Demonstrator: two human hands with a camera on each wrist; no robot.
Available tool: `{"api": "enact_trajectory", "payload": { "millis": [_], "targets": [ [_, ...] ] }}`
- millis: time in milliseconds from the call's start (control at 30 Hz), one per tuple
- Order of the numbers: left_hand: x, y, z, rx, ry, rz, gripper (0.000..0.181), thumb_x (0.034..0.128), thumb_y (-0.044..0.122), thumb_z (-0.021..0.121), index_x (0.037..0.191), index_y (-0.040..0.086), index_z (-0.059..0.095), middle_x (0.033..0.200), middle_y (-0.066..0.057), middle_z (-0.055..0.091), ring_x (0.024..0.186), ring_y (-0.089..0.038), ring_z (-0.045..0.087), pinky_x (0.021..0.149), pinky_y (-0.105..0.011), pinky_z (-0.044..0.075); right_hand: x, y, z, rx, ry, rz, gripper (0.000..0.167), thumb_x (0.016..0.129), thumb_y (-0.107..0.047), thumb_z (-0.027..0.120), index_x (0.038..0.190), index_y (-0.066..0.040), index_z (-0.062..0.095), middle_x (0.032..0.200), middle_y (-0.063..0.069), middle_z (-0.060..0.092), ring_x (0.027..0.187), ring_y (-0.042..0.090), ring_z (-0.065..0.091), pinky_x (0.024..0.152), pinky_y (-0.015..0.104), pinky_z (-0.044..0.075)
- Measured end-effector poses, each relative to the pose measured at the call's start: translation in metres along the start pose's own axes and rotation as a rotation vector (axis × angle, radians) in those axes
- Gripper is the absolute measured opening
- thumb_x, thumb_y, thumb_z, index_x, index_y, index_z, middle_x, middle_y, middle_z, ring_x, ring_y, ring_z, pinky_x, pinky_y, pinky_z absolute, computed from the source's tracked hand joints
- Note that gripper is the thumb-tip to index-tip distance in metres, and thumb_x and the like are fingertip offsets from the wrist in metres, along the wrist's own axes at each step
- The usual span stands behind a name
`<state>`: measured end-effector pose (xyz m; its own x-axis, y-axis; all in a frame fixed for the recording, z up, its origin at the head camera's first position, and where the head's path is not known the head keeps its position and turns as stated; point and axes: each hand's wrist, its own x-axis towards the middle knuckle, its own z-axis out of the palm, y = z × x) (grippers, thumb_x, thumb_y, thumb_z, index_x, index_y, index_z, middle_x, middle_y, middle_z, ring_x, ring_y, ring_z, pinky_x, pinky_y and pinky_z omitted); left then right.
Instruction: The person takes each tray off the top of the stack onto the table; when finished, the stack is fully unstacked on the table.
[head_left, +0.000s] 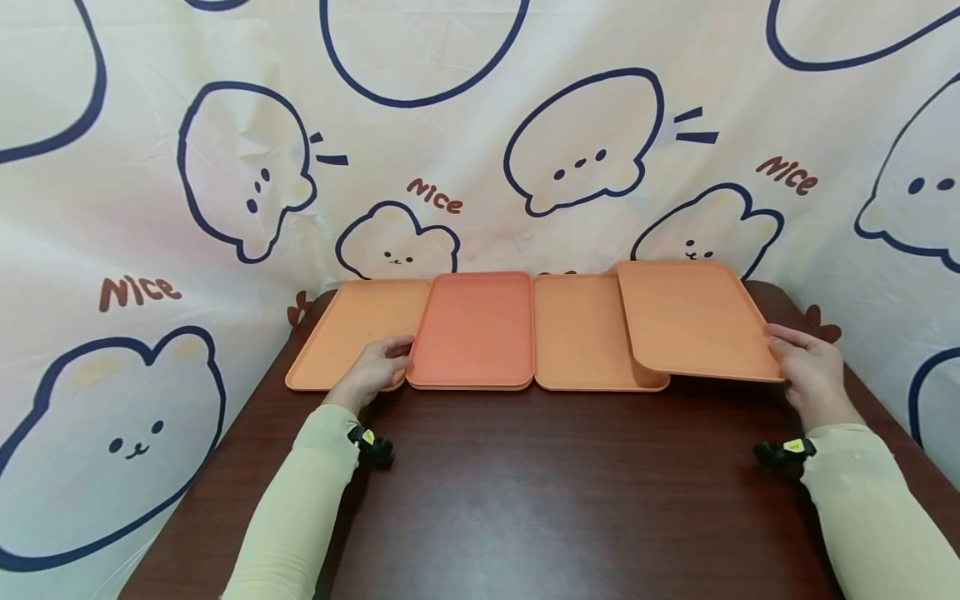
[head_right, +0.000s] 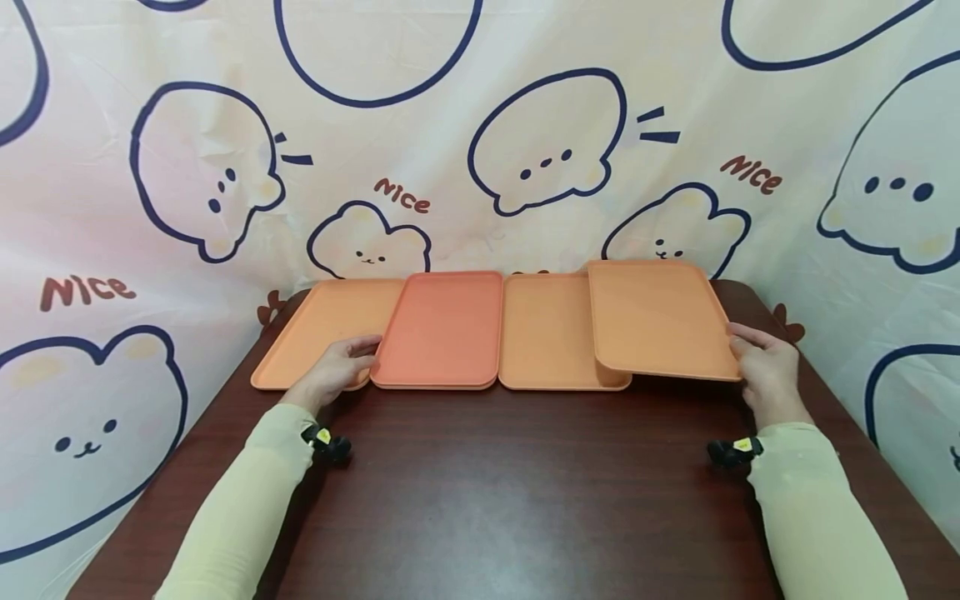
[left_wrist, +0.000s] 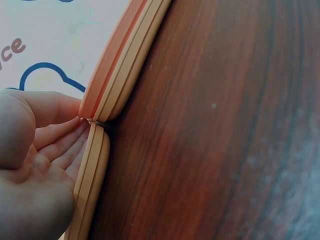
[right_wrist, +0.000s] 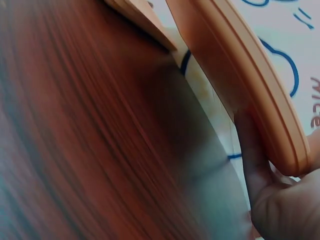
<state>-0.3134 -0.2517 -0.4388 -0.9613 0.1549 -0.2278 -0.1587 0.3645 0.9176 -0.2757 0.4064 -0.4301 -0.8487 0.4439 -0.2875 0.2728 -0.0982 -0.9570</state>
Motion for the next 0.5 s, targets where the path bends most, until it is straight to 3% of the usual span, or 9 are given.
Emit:
{"api": "enact_trajectory", "payload": {
  "millis": [133,333,500],
  "targets": [
    [0.001,-0.001,0.000,0.013,0.001,0.003,0.063,0.1086,0.009,0.056,0.168,0.004,0.035,0.174,-0.019,0.036,0.160,-0.034,0.037,0.129,-0.051,0.036,0.005,0.001,-0.014,-0.017,0.017,0.025,0.048,0.111,-0.025,0.058,0.159,-0.029,0.054,0.140,-0.015,0.057,0.097,-0.005,0.061,0.060,0.013,0.056],
    [0.001,-0.003,0.001,0.024,-0.004,0.004,0.063,0.1089,0.009,0.056,0.168,0.003,0.035,0.174,-0.020,0.036,0.159,-0.035,0.037,0.128,-0.051,0.037,0.010,0.003,-0.029,-0.020,0.035,0.006,0.050,0.111,-0.022,0.057,0.161,-0.026,0.052,0.108,-0.024,0.053,0.080,-0.010,0.058,0.059,0.012,0.054],
    [0.002,-0.003,0.001,0.014,-0.009,0.004,0.064,0.1087,0.009,0.056,0.168,0.003,0.034,0.175,-0.020,0.035,0.160,-0.034,0.036,0.129,-0.051,0.036,0.013,0.003,-0.040,-0.048,0.056,-0.007,0.051,0.111,-0.021,0.055,0.162,-0.024,0.051,0.104,-0.025,0.051,0.080,-0.009,0.055,0.060,0.012,0.052]
  ]
}}
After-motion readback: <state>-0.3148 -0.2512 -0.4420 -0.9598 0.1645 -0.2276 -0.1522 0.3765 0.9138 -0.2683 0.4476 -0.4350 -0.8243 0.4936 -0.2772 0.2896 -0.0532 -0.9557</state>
